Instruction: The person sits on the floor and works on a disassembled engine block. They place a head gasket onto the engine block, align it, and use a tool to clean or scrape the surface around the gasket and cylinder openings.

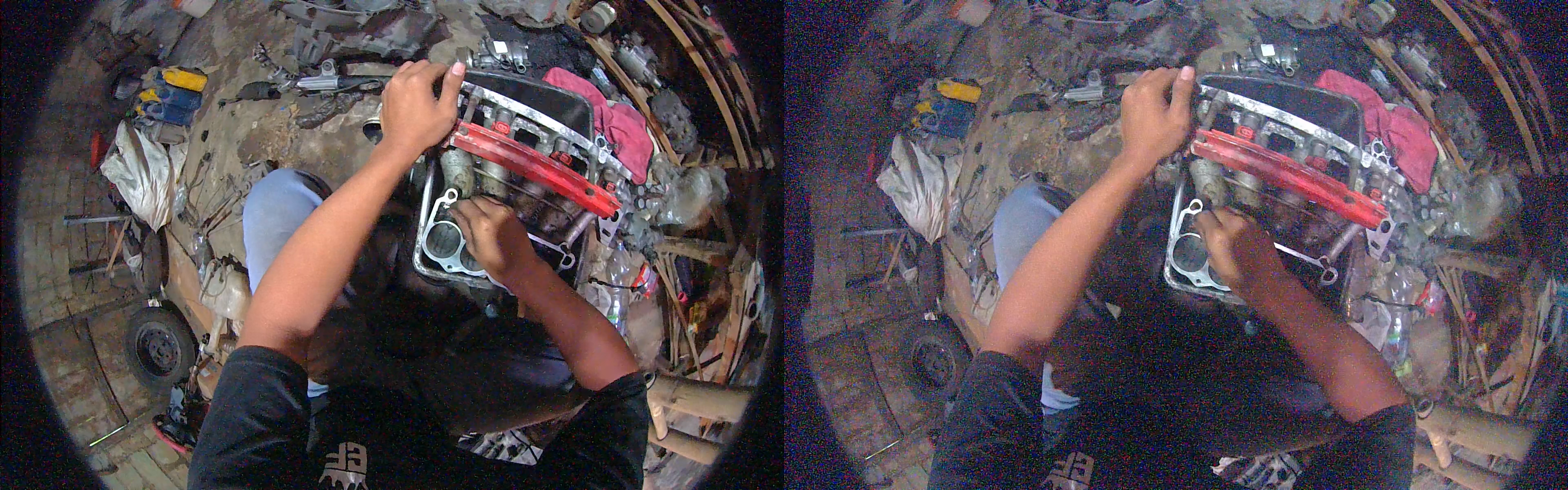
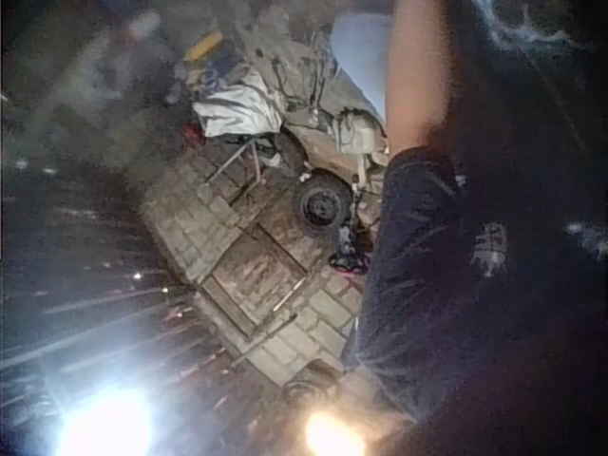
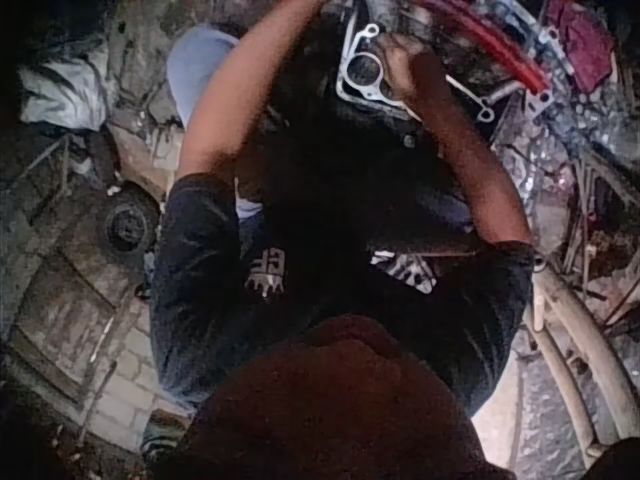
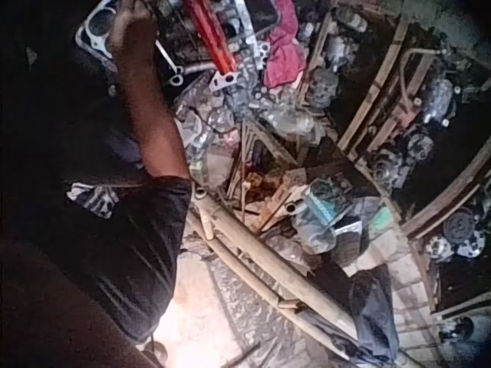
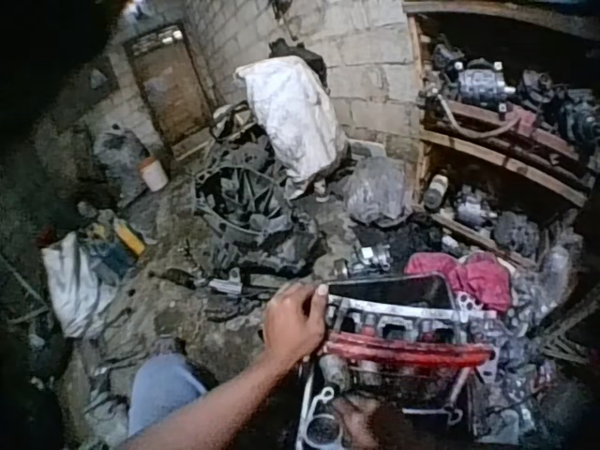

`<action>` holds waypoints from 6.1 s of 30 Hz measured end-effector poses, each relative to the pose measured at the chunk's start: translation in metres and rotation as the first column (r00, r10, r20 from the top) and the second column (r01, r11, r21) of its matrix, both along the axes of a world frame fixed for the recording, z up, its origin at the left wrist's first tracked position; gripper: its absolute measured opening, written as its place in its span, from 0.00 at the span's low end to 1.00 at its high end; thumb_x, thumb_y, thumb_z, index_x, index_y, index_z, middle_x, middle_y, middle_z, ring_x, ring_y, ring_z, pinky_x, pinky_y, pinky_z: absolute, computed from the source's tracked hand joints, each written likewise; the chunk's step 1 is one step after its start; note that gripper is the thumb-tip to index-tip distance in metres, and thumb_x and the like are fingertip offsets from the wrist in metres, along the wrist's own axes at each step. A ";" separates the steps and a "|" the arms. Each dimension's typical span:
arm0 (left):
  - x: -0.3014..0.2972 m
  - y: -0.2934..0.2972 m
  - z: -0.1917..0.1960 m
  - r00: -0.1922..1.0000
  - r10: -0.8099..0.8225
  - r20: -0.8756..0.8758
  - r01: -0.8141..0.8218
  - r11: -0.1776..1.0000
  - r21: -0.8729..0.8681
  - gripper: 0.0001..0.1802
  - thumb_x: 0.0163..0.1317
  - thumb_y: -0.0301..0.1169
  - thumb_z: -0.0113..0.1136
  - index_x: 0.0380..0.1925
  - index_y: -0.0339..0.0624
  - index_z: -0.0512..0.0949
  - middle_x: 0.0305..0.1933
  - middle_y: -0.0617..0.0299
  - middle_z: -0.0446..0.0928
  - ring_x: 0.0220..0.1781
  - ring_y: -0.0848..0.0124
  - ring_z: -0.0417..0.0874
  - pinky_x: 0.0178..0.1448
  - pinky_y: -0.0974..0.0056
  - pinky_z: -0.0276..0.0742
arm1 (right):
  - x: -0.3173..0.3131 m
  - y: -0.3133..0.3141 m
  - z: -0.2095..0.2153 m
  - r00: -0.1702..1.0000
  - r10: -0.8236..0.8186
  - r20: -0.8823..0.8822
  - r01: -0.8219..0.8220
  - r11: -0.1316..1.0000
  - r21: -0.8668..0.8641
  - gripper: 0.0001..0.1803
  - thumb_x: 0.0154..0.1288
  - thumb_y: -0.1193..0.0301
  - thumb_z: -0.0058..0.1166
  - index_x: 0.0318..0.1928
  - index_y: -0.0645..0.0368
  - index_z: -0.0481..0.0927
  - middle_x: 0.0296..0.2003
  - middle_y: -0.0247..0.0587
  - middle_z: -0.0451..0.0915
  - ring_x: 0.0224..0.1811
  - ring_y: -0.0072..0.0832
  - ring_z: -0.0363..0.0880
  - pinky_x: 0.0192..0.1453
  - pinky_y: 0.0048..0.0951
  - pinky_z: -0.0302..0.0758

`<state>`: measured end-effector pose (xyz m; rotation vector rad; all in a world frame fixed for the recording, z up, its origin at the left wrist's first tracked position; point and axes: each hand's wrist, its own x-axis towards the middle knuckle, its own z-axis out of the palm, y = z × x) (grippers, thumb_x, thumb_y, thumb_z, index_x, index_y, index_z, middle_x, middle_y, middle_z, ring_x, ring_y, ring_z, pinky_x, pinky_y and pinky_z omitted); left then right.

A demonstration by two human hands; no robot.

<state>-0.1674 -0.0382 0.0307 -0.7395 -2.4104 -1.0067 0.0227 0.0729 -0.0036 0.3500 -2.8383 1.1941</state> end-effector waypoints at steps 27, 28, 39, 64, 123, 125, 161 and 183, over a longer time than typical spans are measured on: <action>0.001 0.000 0.001 1.000 -0.005 0.006 0.005 1.000 -0.004 0.24 0.74 0.44 0.55 0.33 0.31 0.84 0.33 0.42 0.82 0.39 0.43 0.83 0.47 0.45 0.76 | -0.001 -0.003 0.013 0.995 0.048 0.090 -0.057 0.994 0.098 0.15 0.55 0.79 0.59 0.44 0.65 0.76 0.36 0.56 0.81 0.43 0.54 0.83 0.51 0.49 0.81; 0.001 -0.001 0.001 1.000 -0.006 0.009 0.006 1.000 -0.001 0.24 0.74 0.44 0.55 0.33 0.31 0.84 0.34 0.42 0.82 0.39 0.43 0.83 0.47 0.45 0.76 | -0.001 -0.005 0.014 0.997 0.055 0.053 -0.061 0.991 0.115 0.16 0.54 0.80 0.59 0.45 0.66 0.76 0.36 0.56 0.81 0.42 0.54 0.83 0.51 0.50 0.81; -0.001 -0.002 0.000 1.000 0.001 0.005 -0.001 1.000 -0.009 0.24 0.74 0.44 0.55 0.33 0.31 0.84 0.34 0.43 0.82 0.39 0.44 0.83 0.46 0.46 0.76 | 0.000 -0.012 0.009 0.988 -0.016 -0.156 0.028 0.997 0.072 0.10 0.62 0.82 0.56 0.44 0.67 0.75 0.29 0.57 0.80 0.33 0.56 0.83 0.38 0.51 0.78; 0.001 0.001 0.002 1.000 0.009 0.017 -0.009 1.000 -0.023 0.24 0.73 0.44 0.56 0.32 0.31 0.85 0.34 0.41 0.83 0.39 0.43 0.84 0.48 0.47 0.77 | 0.001 -0.011 0.014 0.996 -0.077 0.053 0.079 0.996 -0.043 0.19 0.56 0.85 0.57 0.50 0.66 0.74 0.31 0.58 0.82 0.35 0.56 0.84 0.40 0.52 0.80; -0.001 -0.001 -0.001 1.000 0.001 0.025 -0.001 1.000 -0.014 0.25 0.73 0.45 0.56 0.33 0.31 0.84 0.35 0.42 0.83 0.40 0.44 0.83 0.48 0.47 0.77 | 0.000 -0.017 0.013 0.994 -0.023 0.108 0.005 0.986 0.165 0.29 0.51 0.78 0.63 0.56 0.68 0.73 0.33 0.55 0.84 0.38 0.57 0.85 0.45 0.54 0.82; -0.001 0.001 0.001 0.999 -0.004 0.033 0.004 1.000 -0.023 0.25 0.74 0.45 0.55 0.33 0.31 0.84 0.35 0.42 0.83 0.40 0.44 0.83 0.48 0.47 0.77 | 0.001 -0.016 0.015 0.992 -0.052 0.111 0.040 0.993 0.108 0.24 0.53 0.80 0.61 0.52 0.67 0.74 0.31 0.55 0.83 0.37 0.55 0.85 0.43 0.53 0.81; -0.002 0.000 0.000 0.999 0.004 0.034 -0.003 1.000 -0.015 0.24 0.73 0.45 0.56 0.34 0.31 0.86 0.36 0.41 0.84 0.41 0.43 0.84 0.50 0.47 0.78 | -0.008 -0.009 0.017 0.973 -0.114 0.203 0.141 0.982 -0.124 0.03 0.64 0.79 0.57 0.38 0.65 0.79 0.29 0.61 0.82 0.34 0.60 0.82 0.40 0.53 0.76; -0.001 0.004 0.002 1.000 -0.001 0.025 0.002 0.999 -0.043 0.21 0.72 0.43 0.58 0.35 0.33 0.85 0.36 0.44 0.84 0.42 0.45 0.85 0.51 0.48 0.79 | -0.004 -0.014 0.007 0.961 -0.228 0.156 0.252 0.956 -0.152 0.03 0.64 0.76 0.57 0.35 0.63 0.79 0.23 0.55 0.81 0.27 0.52 0.84 0.34 0.46 0.76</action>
